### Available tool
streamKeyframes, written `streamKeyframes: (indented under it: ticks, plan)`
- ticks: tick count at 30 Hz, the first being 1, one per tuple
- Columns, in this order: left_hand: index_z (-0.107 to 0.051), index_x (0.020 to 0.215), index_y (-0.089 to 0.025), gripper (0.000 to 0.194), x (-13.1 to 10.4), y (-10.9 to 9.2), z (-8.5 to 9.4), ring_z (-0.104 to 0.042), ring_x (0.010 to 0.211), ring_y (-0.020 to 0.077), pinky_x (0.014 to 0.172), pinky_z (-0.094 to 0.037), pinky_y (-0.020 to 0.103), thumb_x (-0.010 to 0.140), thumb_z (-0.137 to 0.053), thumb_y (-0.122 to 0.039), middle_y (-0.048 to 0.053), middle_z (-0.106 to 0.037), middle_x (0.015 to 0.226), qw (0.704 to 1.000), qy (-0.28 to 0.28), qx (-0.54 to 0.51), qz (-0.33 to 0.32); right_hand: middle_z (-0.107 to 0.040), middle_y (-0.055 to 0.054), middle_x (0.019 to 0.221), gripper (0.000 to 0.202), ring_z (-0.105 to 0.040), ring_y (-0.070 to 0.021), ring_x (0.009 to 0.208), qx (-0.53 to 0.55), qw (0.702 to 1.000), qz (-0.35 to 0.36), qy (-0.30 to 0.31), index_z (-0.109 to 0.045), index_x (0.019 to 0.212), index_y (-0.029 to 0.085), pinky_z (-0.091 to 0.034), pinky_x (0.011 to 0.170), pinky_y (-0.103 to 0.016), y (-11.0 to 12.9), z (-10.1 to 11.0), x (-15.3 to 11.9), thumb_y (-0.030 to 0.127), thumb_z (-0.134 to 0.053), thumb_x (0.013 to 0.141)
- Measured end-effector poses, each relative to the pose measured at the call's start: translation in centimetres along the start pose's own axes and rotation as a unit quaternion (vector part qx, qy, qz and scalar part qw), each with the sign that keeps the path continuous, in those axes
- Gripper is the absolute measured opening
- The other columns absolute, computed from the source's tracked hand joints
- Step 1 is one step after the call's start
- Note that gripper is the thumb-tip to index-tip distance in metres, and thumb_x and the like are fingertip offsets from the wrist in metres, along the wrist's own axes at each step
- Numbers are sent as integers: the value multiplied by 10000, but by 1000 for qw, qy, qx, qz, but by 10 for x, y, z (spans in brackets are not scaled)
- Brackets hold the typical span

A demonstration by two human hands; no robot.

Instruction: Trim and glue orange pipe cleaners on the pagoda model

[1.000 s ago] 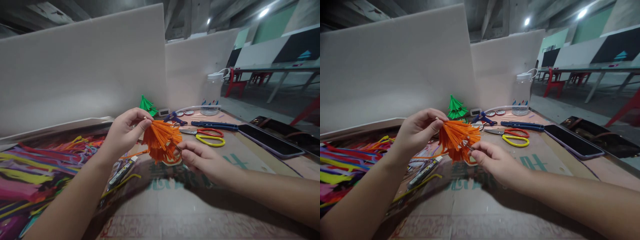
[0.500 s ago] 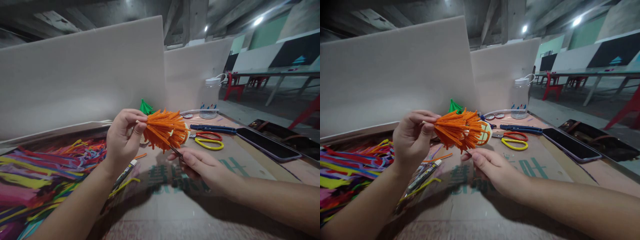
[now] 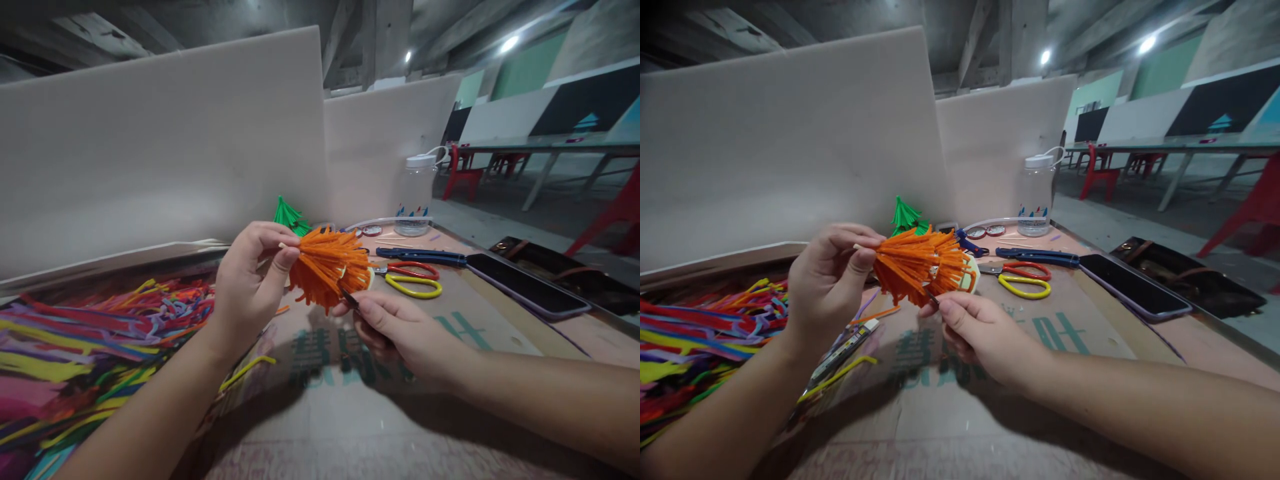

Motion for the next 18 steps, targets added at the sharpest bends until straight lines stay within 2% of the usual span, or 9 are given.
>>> streamKeyframes:
  ticks: [6, 11, 18]
  plan:
    - [-640, 942, -214, 81, 0, -1, -1, -652, 968, 183, 824, -564, 310, 937, -619, -292, 63, -647, 1023, 1000, 6, 0, -7, -356, 72, 580, 480, -278, -78, 489, -4, 1000, -13, -14, -654, 906, 169, -163, 404, -213, -2, 1, 1, 644, -651, 835]
    - [-647, 941, -210, 63, -1, -3, -1, -658, 924, 172, 818, -565, 306, 930, -629, -270, 55, -651, 999, 999, -7, -6, -31, -352, 85, 555, 519, -266, -66, 473, 15, 999, -17, -42, -658, 892, 156, -160, 413, -210, -1, 2, 0, 652, -730, 756]
    - [-645, 941, -205, 48, 1, -1, -1, -659, 925, 165, 806, -564, 293, 928, -631, -249, 53, -649, 999, 1000, 1, 1, -27, -336, 89, 541, 468, -223, -58, 455, 46, 998, -28, -21, -665, 869, 166, -137, 401, -203, -3, 0, 1, 627, -701, 799]
Point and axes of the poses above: each hand's wrist, its own x-axis towards the middle knuckle, its own z-axis out of the back of the hand, y = z × x, the point moved 7 cm from there along x, towards the middle knuckle
